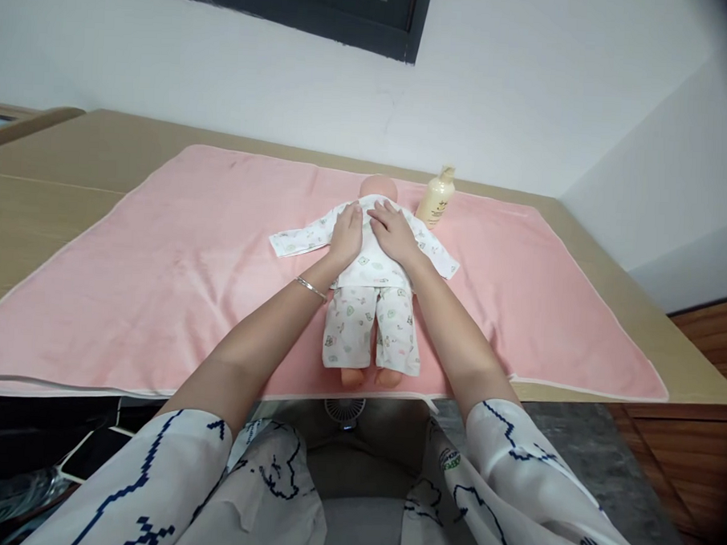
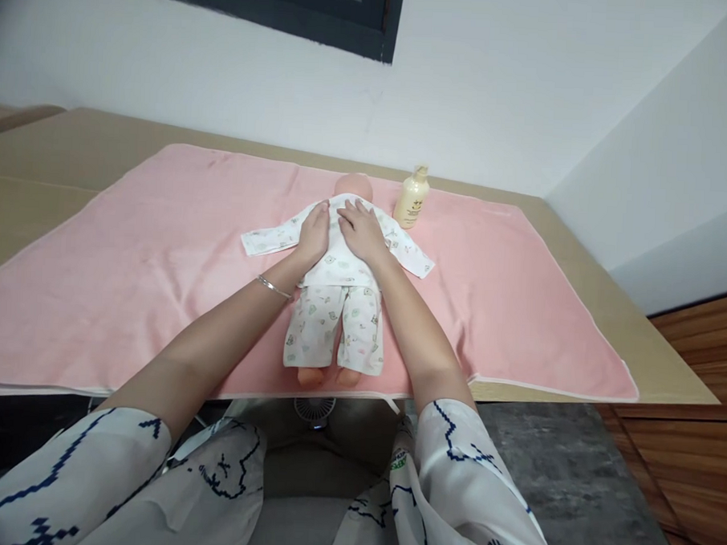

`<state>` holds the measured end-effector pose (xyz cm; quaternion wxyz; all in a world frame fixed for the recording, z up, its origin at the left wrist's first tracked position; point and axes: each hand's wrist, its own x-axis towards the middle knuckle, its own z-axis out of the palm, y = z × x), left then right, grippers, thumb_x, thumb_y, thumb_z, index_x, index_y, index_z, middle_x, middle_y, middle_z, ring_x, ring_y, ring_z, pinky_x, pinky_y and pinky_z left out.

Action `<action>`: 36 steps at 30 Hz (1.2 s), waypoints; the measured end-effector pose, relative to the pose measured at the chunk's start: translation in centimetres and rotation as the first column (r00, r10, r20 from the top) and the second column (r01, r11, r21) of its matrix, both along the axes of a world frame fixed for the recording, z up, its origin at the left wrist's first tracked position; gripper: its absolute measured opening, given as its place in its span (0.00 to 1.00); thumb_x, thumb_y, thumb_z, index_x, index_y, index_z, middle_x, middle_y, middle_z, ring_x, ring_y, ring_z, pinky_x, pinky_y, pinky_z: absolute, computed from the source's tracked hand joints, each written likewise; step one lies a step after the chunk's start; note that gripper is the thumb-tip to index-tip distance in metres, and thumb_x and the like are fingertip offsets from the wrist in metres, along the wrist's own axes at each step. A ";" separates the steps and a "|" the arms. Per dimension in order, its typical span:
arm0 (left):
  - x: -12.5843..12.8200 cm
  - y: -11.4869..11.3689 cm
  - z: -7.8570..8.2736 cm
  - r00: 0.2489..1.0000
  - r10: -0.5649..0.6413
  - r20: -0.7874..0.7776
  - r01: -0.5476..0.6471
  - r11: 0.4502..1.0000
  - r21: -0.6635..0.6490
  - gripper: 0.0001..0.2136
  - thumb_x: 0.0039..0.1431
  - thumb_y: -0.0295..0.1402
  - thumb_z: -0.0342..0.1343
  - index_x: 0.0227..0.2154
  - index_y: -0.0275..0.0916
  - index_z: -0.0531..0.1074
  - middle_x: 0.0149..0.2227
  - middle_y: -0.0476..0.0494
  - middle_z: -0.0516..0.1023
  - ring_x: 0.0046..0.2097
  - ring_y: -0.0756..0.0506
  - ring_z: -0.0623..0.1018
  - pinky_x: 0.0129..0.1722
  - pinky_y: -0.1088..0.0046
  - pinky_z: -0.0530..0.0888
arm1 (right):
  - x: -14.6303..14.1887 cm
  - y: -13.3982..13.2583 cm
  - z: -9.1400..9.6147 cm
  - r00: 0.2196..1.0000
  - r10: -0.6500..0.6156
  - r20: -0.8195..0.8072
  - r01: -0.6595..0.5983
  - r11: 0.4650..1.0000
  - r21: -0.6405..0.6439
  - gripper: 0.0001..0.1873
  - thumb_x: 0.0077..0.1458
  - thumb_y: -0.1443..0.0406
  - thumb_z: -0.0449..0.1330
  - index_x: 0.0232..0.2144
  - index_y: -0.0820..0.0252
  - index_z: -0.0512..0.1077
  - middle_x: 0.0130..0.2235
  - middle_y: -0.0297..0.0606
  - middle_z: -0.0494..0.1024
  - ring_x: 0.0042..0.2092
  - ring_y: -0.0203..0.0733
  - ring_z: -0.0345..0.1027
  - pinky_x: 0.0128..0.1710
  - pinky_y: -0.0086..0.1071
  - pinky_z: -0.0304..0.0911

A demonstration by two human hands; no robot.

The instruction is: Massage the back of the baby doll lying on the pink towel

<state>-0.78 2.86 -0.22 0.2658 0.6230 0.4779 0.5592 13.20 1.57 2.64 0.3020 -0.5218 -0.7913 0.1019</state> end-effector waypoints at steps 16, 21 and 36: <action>-0.1 -0.1 -0.7 0.992 0.003 -0.123 -0.002 1.000 0.004 0.21 0.69 0.44 0.40 0.51 0.40 0.73 0.60 0.40 0.74 0.67 0.41 0.65 0.69 0.60 0.57 | -1.1 -1.4 0.9 0.987 -0.050 0.150 0.047 0.999 0.024 0.24 0.64 0.60 0.46 0.56 0.56 0.71 0.66 0.42 0.64 0.70 0.57 0.48 0.68 0.58 0.43; 0.1 -0.2 -0.6 0.988 -0.003 -0.156 0.003 1.000 -0.001 0.22 0.69 0.45 0.41 0.54 0.39 0.71 0.61 0.39 0.71 0.68 0.40 0.62 0.70 0.59 0.55 | 1.0 0.3 0.0 0.985 -0.170 0.018 0.170 0.985 0.002 0.26 0.65 0.55 0.43 0.55 0.61 0.70 0.62 0.46 0.69 0.67 0.54 0.54 0.67 0.54 0.47; 0.2 -0.6 -0.6 0.980 0.017 -0.198 -0.015 1.000 0.013 0.20 0.68 0.40 0.43 0.54 0.37 0.71 0.62 0.38 0.70 0.68 0.41 0.62 0.69 0.61 0.57 | 1.7 0.8 -0.3 0.976 -0.216 -0.031 0.213 0.974 -0.070 0.30 0.63 0.51 0.47 0.58 0.64 0.66 0.66 0.50 0.62 0.69 0.56 0.49 0.69 0.56 0.41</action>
